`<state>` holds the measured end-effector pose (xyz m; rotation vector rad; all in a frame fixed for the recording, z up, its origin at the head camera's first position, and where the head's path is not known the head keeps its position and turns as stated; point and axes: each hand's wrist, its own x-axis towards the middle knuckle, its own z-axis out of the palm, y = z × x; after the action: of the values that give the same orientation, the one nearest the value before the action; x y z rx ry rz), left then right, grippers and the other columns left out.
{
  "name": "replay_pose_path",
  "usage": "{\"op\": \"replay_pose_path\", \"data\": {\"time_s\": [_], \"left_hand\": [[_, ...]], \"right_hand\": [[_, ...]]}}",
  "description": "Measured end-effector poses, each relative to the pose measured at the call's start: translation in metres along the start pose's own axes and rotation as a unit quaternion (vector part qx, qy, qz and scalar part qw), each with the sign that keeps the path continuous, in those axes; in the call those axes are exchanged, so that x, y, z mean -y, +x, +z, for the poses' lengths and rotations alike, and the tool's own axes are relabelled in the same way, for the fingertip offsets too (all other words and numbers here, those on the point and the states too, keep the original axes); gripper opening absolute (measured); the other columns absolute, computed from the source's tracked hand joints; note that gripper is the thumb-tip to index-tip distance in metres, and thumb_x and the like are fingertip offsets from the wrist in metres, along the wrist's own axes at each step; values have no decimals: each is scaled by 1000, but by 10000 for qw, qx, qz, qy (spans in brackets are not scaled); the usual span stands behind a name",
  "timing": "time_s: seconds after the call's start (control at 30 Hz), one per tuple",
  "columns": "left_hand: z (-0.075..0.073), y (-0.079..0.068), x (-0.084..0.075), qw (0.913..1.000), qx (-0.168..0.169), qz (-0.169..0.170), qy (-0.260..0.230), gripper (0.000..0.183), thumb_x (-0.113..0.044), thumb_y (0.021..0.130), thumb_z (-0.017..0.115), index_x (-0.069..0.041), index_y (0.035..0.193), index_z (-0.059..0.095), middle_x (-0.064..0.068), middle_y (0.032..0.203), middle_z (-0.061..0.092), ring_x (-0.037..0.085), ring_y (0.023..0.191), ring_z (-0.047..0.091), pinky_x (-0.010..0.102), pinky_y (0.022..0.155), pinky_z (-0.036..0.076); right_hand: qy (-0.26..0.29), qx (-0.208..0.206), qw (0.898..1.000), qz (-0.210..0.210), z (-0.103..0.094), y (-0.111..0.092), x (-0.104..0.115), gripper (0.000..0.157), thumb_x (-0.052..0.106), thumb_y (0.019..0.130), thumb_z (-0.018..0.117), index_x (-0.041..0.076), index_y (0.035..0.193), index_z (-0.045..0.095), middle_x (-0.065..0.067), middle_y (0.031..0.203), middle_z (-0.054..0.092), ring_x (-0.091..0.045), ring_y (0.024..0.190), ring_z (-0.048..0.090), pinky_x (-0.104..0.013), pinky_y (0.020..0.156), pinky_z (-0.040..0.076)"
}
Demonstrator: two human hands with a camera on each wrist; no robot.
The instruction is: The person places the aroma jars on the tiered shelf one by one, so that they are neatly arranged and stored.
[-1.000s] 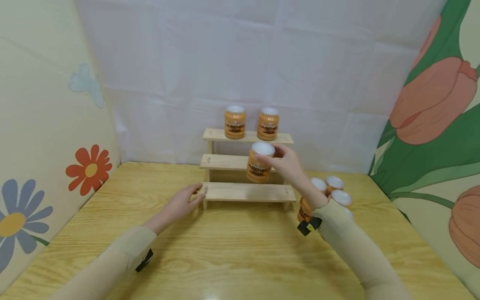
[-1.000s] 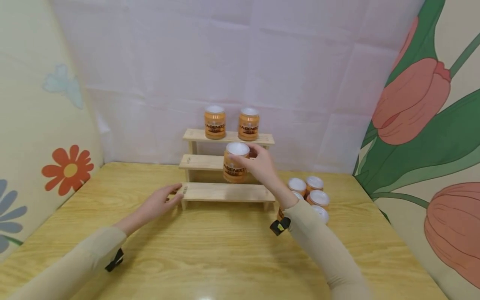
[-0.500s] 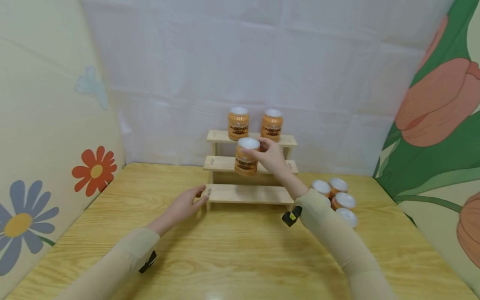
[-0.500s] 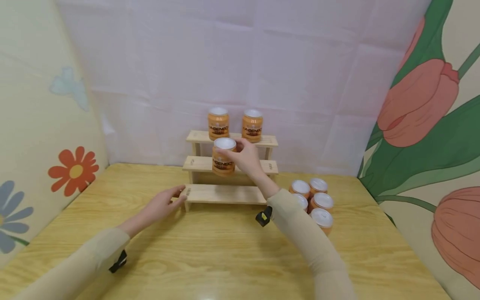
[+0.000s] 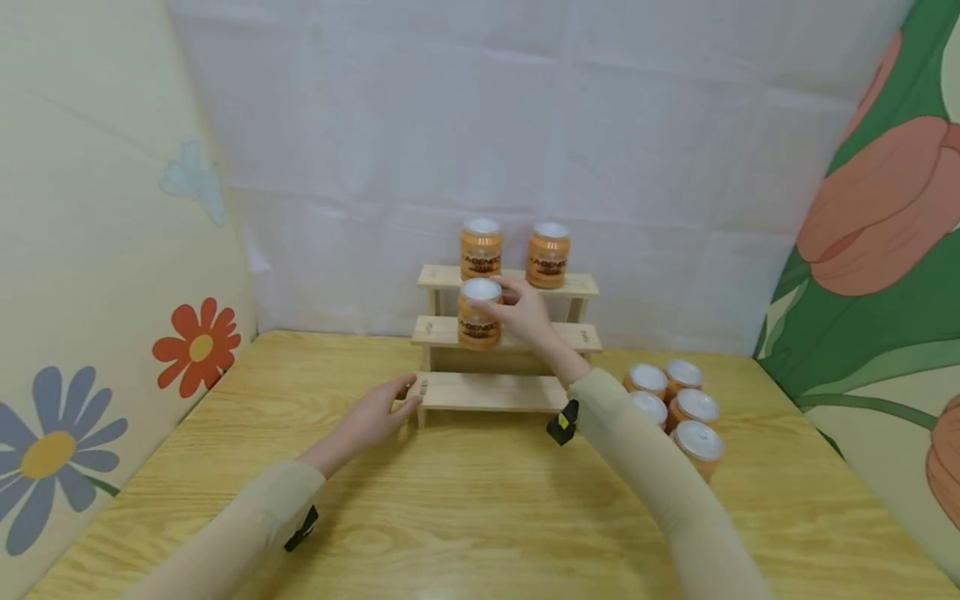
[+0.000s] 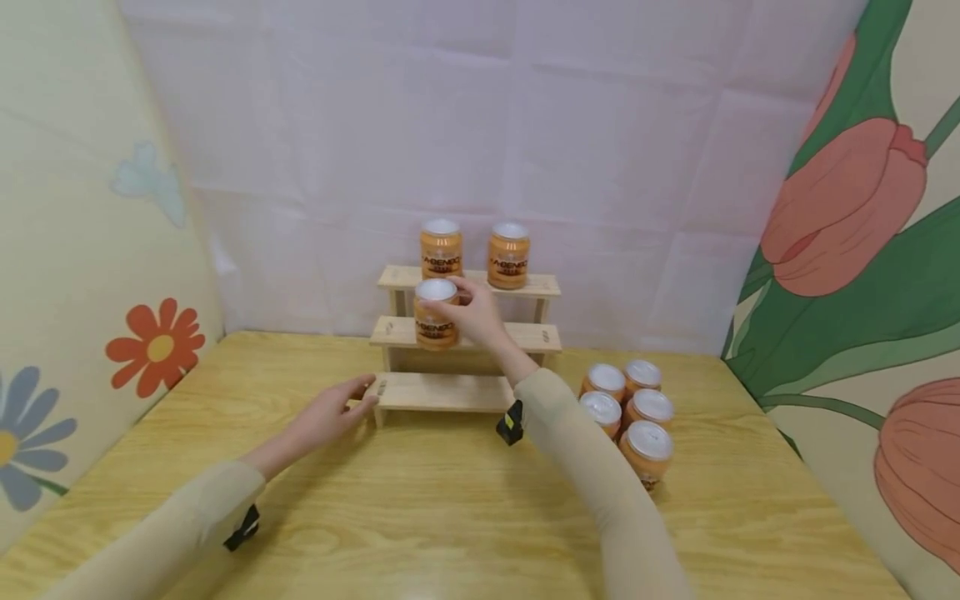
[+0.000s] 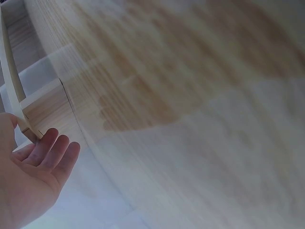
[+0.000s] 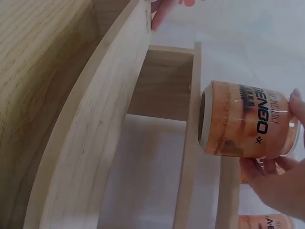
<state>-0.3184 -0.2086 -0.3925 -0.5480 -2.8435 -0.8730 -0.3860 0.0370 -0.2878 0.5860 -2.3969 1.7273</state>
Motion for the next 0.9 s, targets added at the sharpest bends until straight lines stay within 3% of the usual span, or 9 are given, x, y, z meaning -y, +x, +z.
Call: {"op": "replay_pose_path", "data": {"time_s": [0.13,0.37,0.9], "left_hand": [[3,1,0,10000,31,13,5,53,-27,99,48,7,139,38,27,134,49,40,118,52,53,97,44],[3,2,-2,10000,29,13,-43,54,-28,99,47,8,139,38,28,132,50,41,118,51,54,96,44],[2,2,2,10000,11,-3,-34,56,-30,100,46,8,140,37,29,132,50,42,116,52,54,94,45]], "right_hand": [[146,7,9999,-63,2,3,-8,61,30,83,73,11,136,50,-11,135,48,-27,114,56,-39,87,53],[474,-126,9987,-104,4,8,-13,59,25,82,74,10,132,49,-10,127,53,-25,112,55,-35,86,53],[155,146,9997,-121,8,11,-7,64,26,89,66,10,144,37,-14,136,51,-27,120,52,-38,95,49]]}}
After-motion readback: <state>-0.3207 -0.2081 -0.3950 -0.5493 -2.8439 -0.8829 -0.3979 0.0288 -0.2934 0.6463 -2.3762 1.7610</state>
